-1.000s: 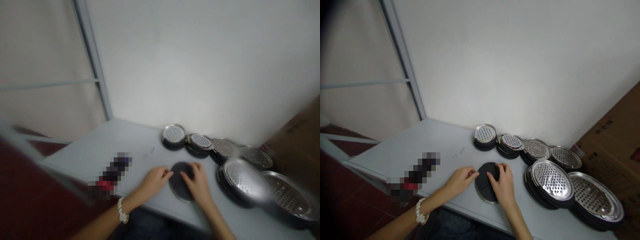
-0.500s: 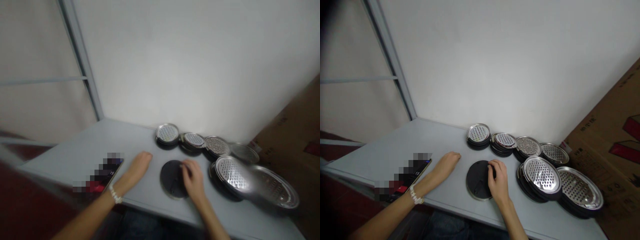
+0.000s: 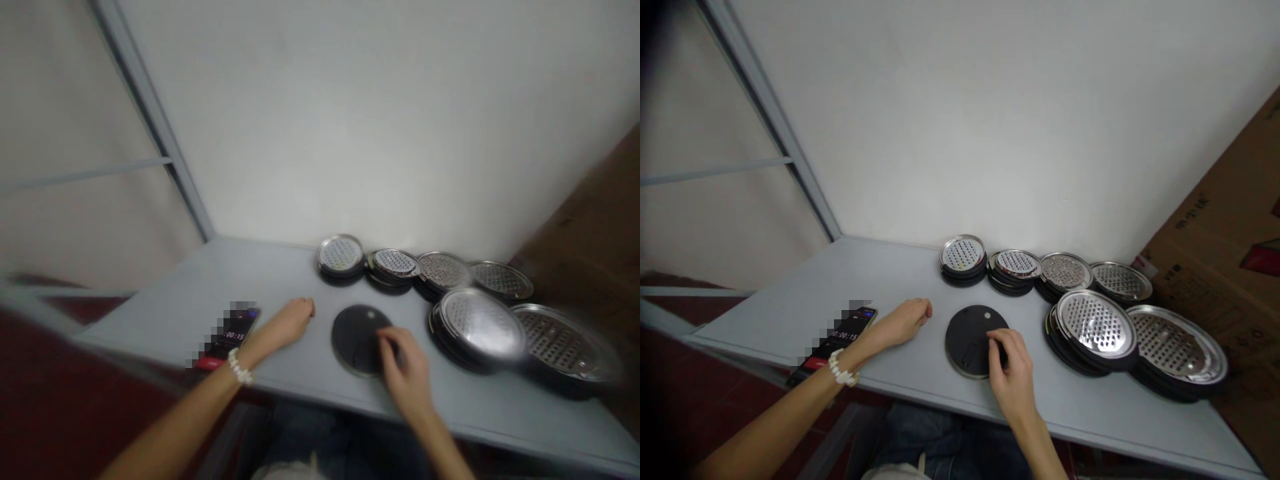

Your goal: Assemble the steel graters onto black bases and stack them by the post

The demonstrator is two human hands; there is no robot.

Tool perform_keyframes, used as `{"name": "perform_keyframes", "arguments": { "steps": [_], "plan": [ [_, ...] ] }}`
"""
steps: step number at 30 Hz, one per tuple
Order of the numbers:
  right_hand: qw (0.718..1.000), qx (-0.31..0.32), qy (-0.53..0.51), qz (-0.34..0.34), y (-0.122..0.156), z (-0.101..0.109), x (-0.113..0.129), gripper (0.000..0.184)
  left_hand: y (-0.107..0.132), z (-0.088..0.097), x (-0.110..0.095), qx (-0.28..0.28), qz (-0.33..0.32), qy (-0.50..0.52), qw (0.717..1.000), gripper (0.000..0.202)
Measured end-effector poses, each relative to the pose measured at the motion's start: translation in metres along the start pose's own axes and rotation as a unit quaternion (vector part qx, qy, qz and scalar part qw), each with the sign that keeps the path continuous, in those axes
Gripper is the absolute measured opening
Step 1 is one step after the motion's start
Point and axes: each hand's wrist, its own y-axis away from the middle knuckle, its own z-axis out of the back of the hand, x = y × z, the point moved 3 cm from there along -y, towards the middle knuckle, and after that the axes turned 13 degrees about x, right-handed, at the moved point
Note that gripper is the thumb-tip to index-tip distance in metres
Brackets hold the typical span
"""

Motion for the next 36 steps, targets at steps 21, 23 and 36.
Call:
{"name": "perform_keyframes", "arguments": {
  "steps": [21,23,36],
  "plan": [
    [1.000,0.020,0.012,-0.007,-0.002,0.020,-0.008,0.015,0.046,-0.011,0.015,-0.056,0.080,0.039,0.994,0.012],
    [0.999,0.028,0.018,0.003,-0.003,0.019,-0.002,0.016,0.046,-0.003,-0.003,-0.055,0.078,0.093,0.991,0.011],
    [0.970,0.178,0.125,0.107,0.005,0.001,0.035,0.024,0.038,0.005,-0.127,0.137,-0.132,0.425,0.885,0.025]
  ]
}}
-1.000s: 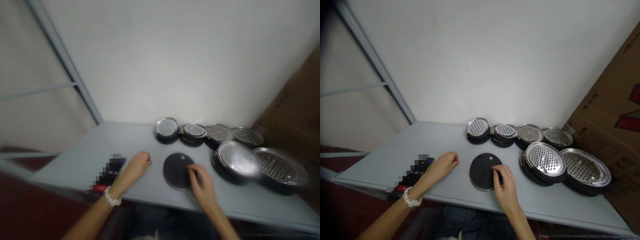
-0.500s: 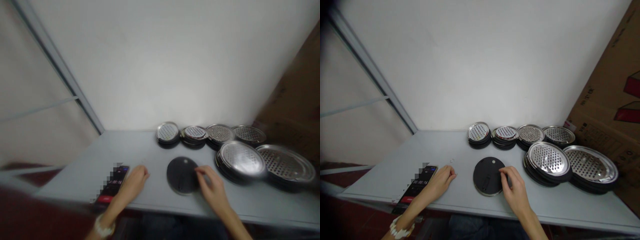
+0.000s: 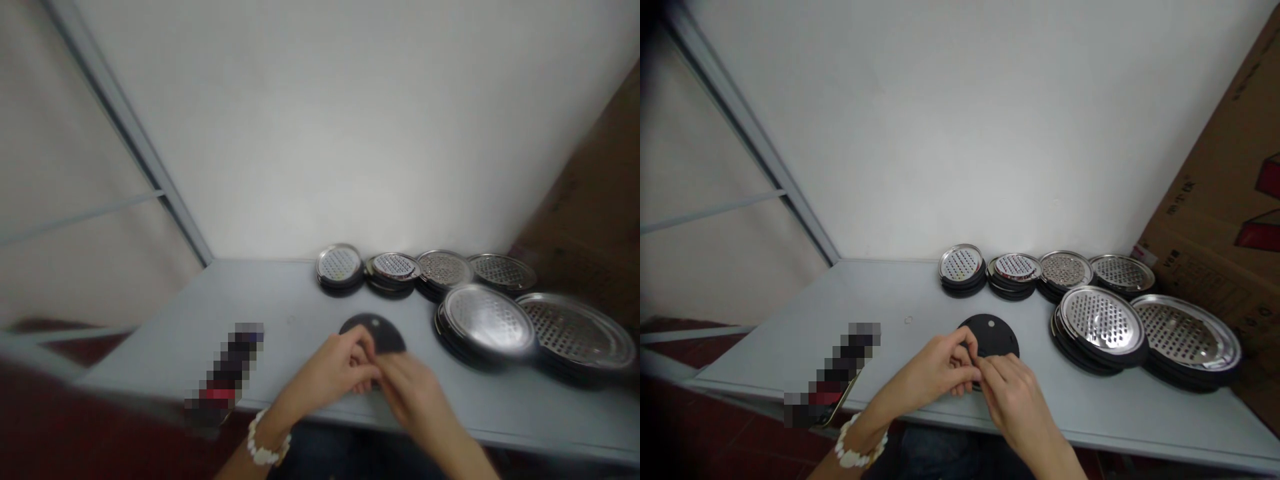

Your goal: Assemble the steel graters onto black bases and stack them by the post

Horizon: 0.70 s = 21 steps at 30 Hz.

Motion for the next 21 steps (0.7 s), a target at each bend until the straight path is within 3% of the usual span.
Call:
{"name": "perform_keyframes", "arguments": {
  "steps": [2,4,5,7,9,10,14,21],
  "plan": [
    [1.000,0.018,0.015,-0.015,-0.001,0.005,-0.001,0.024,0.001,0.007,0.003,0.000,-0.001,-0.047,0.999,0.021],
    [0.999,0.015,0.007,-0.037,-0.002,0.009,-0.001,0.025,0.005,0.027,0.009,-0.062,0.002,-0.149,0.987,0.019],
    [0.999,0.007,-0.005,-0.049,-0.002,0.010,-0.002,0.025,0.008,0.042,0.014,-0.117,0.012,-0.218,0.969,0.018],
    [0.997,-0.007,-0.037,-0.070,-0.002,0.012,-0.003,0.027,0.016,0.074,0.029,-0.242,0.080,-0.353,0.900,0.018],
    [0.994,-0.015,-0.067,-0.085,-0.002,0.013,-0.005,0.029,0.023,0.102,0.049,-0.279,0.173,-0.437,0.837,0.022],
    [0.993,-0.020,-0.079,-0.090,-0.002,0.014,-0.006,0.030,0.025,0.111,0.059,-0.277,0.207,-0.449,0.824,0.022],
    [0.986,-0.055,-0.115,-0.106,-0.003,0.016,-0.011,0.031,0.028,0.126,0.083,-0.253,0.237,-0.442,0.827,0.016],
    [0.975,-0.098,-0.149,-0.136,0.001,0.015,-0.021,0.032,0.024,0.125,0.091,-0.221,0.213,-0.417,0.856,0.020]
  ]
}}
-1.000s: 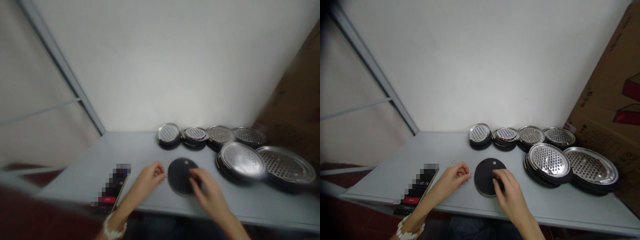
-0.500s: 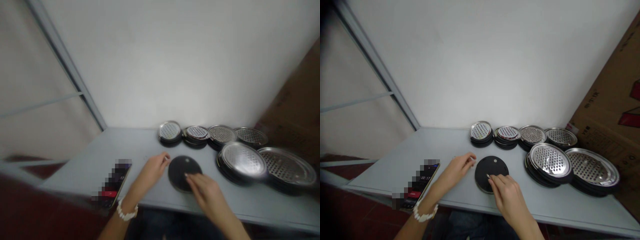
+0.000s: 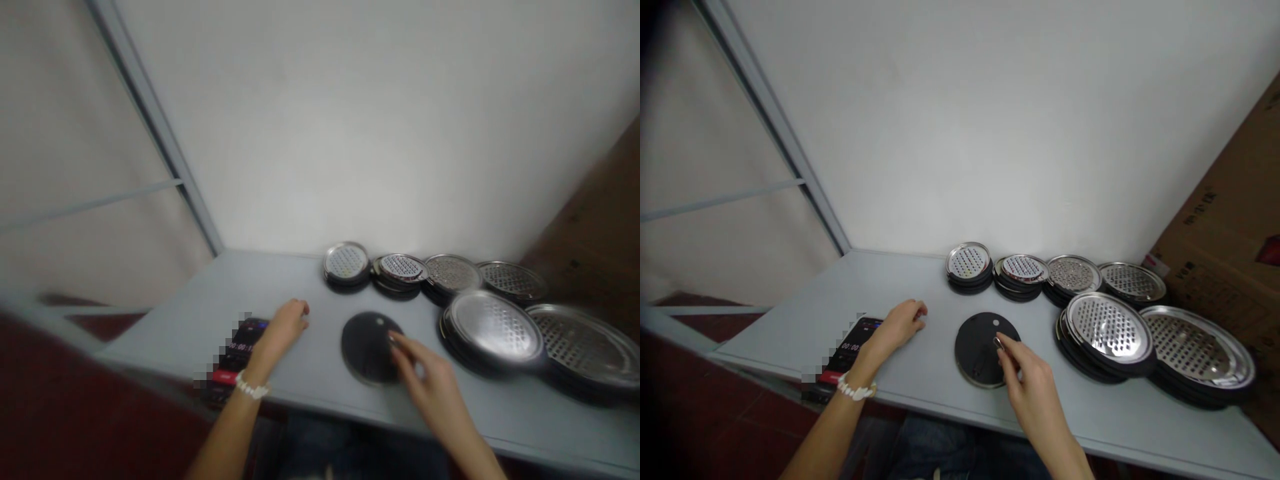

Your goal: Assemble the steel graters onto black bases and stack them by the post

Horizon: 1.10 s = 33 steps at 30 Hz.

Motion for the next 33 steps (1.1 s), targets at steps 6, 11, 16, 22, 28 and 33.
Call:
{"name": "perform_keyframes", "arguments": {
  "steps": [6,11,16,22,28,33],
  "plan": [
    [0.997,0.002,-0.055,-0.058,-0.002,0.008,0.003,0.029,-0.003,0.001,0.011,0.021,-0.006,0.026,0.999,0.023],
    [0.994,-0.038,-0.075,-0.070,-0.003,0.014,0.005,0.029,-0.005,0.000,0.010,0.050,-0.010,0.043,0.998,0.015],
    [0.994,-0.001,-0.082,-0.072,-0.003,0.004,0.002,0.029,-0.001,-0.003,0.003,0.062,-0.030,0.054,0.996,0.015],
    [0.996,0.043,-0.061,-0.056,-0.002,-0.008,0.004,0.029,-0.001,-0.003,0.003,0.058,-0.038,0.068,0.995,0.020],
    [0.990,0.030,-0.105,-0.087,0.000,-0.009,0.002,0.030,0.001,0.002,-0.004,0.054,-0.052,0.095,0.993,0.016],
    [0.973,0.026,-0.212,-0.085,-0.003,-0.012,0.007,0.028,0.016,0.017,-0.053,0.004,-0.112,0.227,0.967,0.009]
  ]
}}
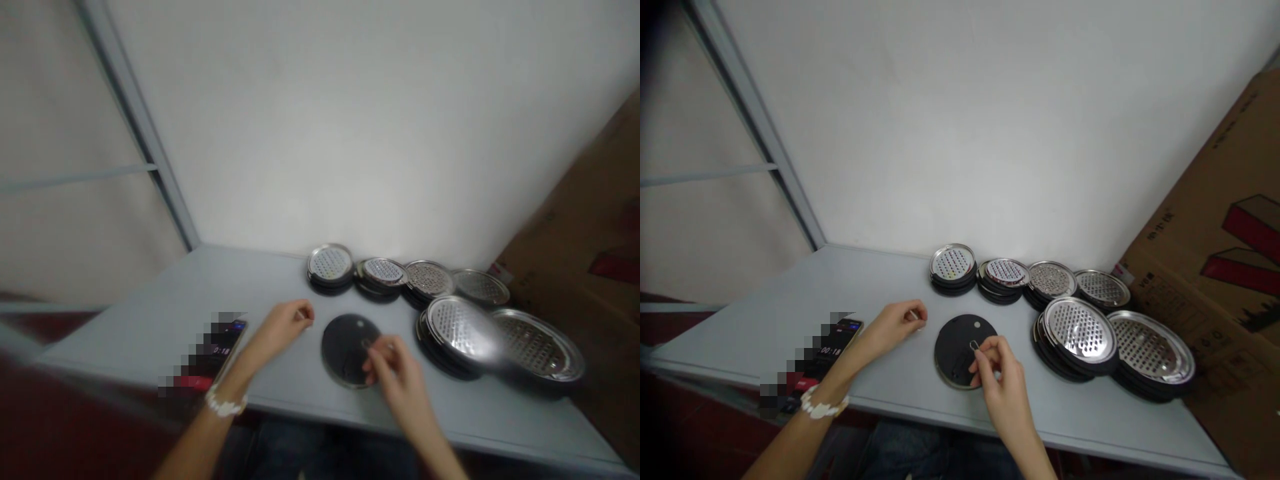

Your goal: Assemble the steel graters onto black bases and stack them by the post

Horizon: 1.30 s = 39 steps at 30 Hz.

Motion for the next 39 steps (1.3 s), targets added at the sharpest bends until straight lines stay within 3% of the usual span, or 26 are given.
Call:
{"name": "perform_keyframes", "arguments": {
  "steps": [3,7,10,17,21,24,26,30,35,39],
  "plan": [
    [0.997,0.012,-0.071,0.011,0.000,-0.003,0.004,0.028,0.009,-0.016,-0.040,-0.007,-0.083,0.206,0.975,0.015],
    [0.996,-0.007,-0.084,0.018,0.004,-0.003,0.015,0.032,0.024,-0.037,-0.075,0.033,-0.125,0.337,0.932,0.022],
    [0.997,-0.007,-0.077,-0.001,0.008,-0.003,0.026,0.034,0.030,-0.045,-0.083,0.046,-0.136,0.370,0.918,0.022],
    [0.997,0.009,-0.066,-0.045,0.014,-0.004,0.037,0.039,0.038,-0.054,-0.094,0.077,-0.162,0.366,0.913,0.014],
    [0.996,-0.008,-0.067,-0.064,0.016,-0.001,0.038,0.043,0.046,-0.056,-0.103,0.052,-0.167,0.286,0.942,0.007],
    [0.994,-0.032,-0.079,-0.067,0.016,0.002,0.041,0.044,0.055,-0.053,-0.112,-0.024,-0.270,0.116,0.956,0.009],
    [0.993,-0.032,-0.091,-0.062,0.016,0.002,0.043,0.045,0.060,-0.054,-0.116,-0.064,-0.338,0.015,0.939,0.014],
    [0.992,-0.016,-0.110,-0.059,0.018,0.002,0.047,0.044,0.066,-0.057,-0.117,-0.131,-0.400,-0.095,0.902,0.013],
    [0.979,0.005,-0.187,-0.084,0.022,0.002,0.047,0.041,0.070,-0.054,-0.121,-0.196,-0.456,-0.152,0.855,0.011],
    [0.964,0.021,-0.247,-0.099,0.022,0.001,0.043,0.041,0.072,-0.052,-0.124,-0.210,-0.460,-0.176,0.845,0.013]
  ]
}}
